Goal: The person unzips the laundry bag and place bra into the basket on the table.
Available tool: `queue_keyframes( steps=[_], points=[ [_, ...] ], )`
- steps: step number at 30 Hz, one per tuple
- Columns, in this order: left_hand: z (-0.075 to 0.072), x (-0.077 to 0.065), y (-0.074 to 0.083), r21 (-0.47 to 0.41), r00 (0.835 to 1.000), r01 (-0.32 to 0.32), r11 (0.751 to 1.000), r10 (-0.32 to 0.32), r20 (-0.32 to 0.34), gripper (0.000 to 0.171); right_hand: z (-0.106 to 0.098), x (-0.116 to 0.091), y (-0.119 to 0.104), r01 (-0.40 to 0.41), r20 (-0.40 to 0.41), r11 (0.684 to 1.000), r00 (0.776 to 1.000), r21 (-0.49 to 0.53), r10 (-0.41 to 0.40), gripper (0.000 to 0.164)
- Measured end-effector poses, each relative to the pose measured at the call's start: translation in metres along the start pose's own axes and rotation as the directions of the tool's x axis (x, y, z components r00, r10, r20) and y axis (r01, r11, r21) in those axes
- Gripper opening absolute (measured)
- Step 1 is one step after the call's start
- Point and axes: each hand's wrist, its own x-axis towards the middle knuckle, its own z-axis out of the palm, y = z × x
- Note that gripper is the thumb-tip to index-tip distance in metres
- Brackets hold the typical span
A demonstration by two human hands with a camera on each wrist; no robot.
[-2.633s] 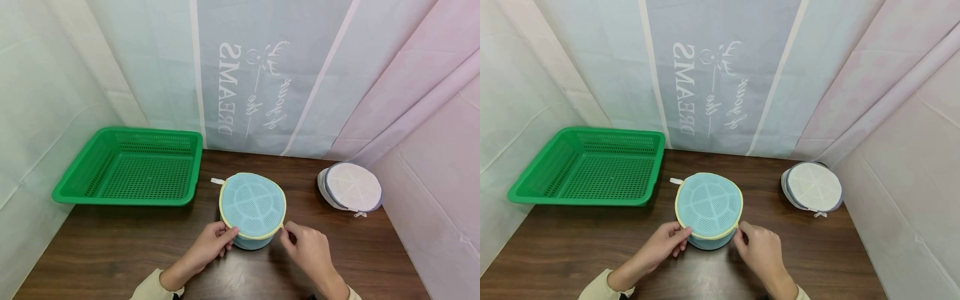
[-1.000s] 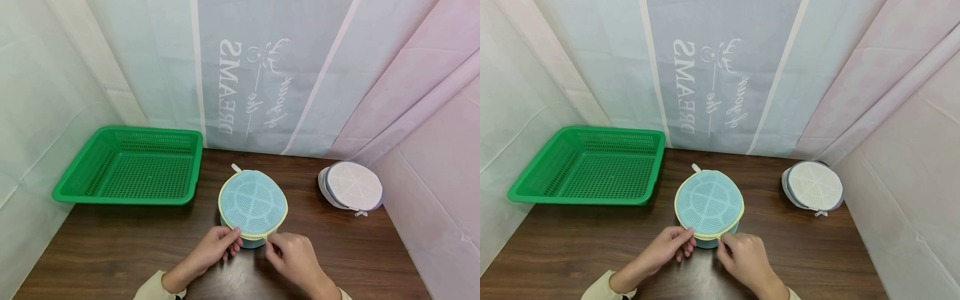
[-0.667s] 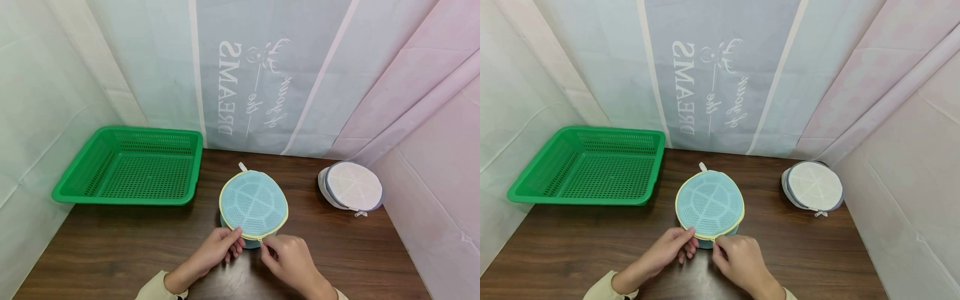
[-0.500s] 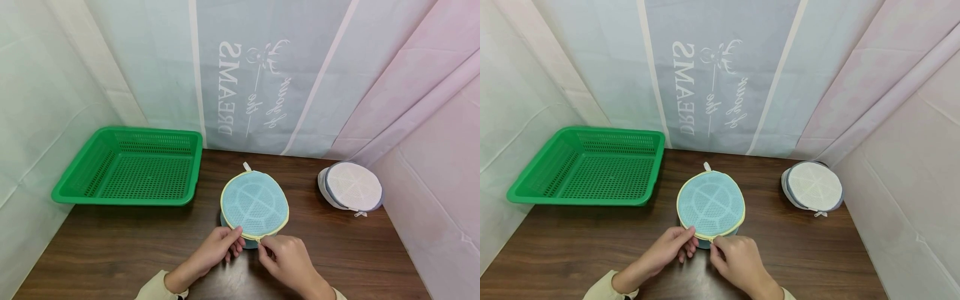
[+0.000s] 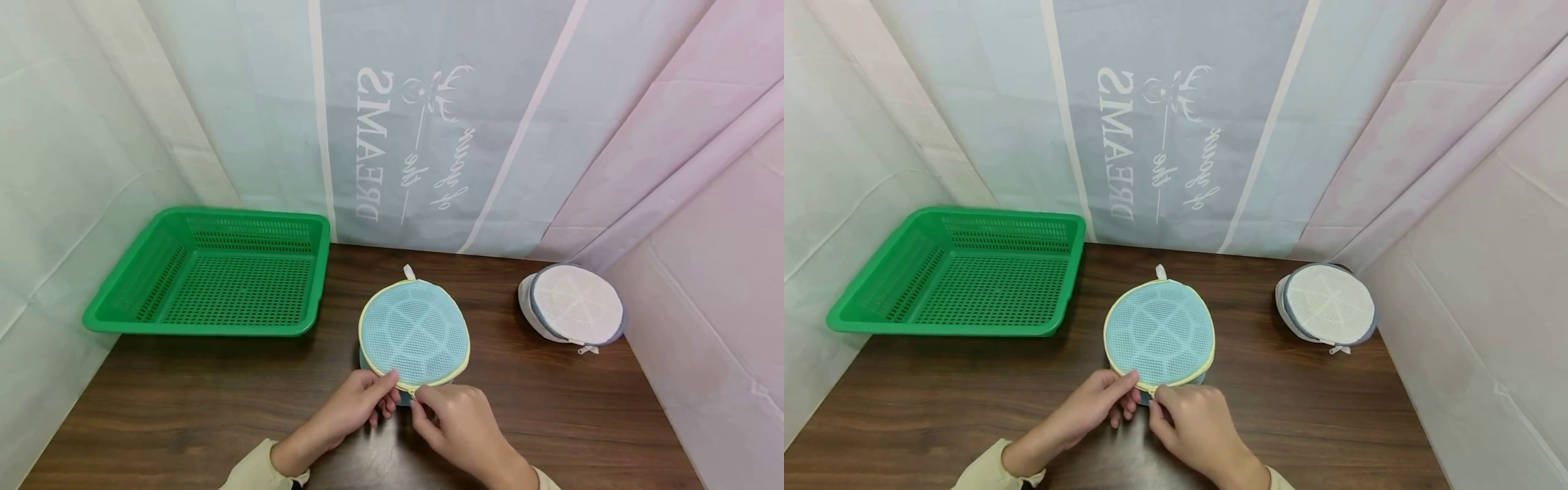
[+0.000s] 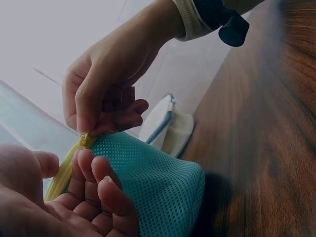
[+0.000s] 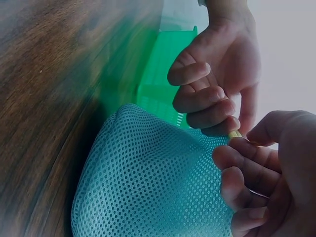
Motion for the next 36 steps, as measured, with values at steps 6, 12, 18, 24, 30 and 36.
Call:
queue_keyframes(
  steps=[6, 12, 18, 24, 30, 36],
  points=[
    [0.0007, -0.0001, 0.0004, 0.006, 1.0, -0.005, 1.0, 0.005, -0.004, 0.049, 0.0015, 0.0, 0.0, 0.014, -0.002, 1.0, 1.0, -0.003, -0.014, 0.033],
    [0.0009, -0.0006, 0.0004, 0.007, 1.0, -0.006, 1.0, 0.006, -0.012, 0.048, 0.0028, -0.0003, 0.0011, 0.02, -0.005, 1.0, 1.0, 0.003, -0.02, 0.032],
    [0.0009, -0.0012, 0.0003, 0.003, 1.0, -0.013, 1.0, 0.013, -0.012, 0.047, 0.0023, -0.0002, 0.0014, 0.013, 0.002, 1.0, 1.0, 0.004, -0.013, 0.033],
    [0.0003, -0.0014, 0.0005, -0.012, 1.0, -0.018, 1.0, 0.018, -0.01, 0.046, 0.0016, 0.0, 0.0021, 0.005, 0.011, 1.0, 1.0, -0.006, -0.005, 0.034],
    [-0.0004, -0.0005, -0.0002, -0.006, 1.0, -0.025, 1.0, 0.025, -0.009, 0.047, 0.0024, 0.0009, 0.0034, 0.01, 0.0, 1.0, 1.0, -0.007, -0.01, 0.034],
    [-0.0006, 0.0002, -0.0007, -0.002, 1.0, -0.021, 1.0, 0.021, -0.015, 0.044, 0.0011, 0.0015, 0.0035, 0.006, 0.008, 1.0, 1.0, -0.014, -0.006, 0.034]
  ],
)
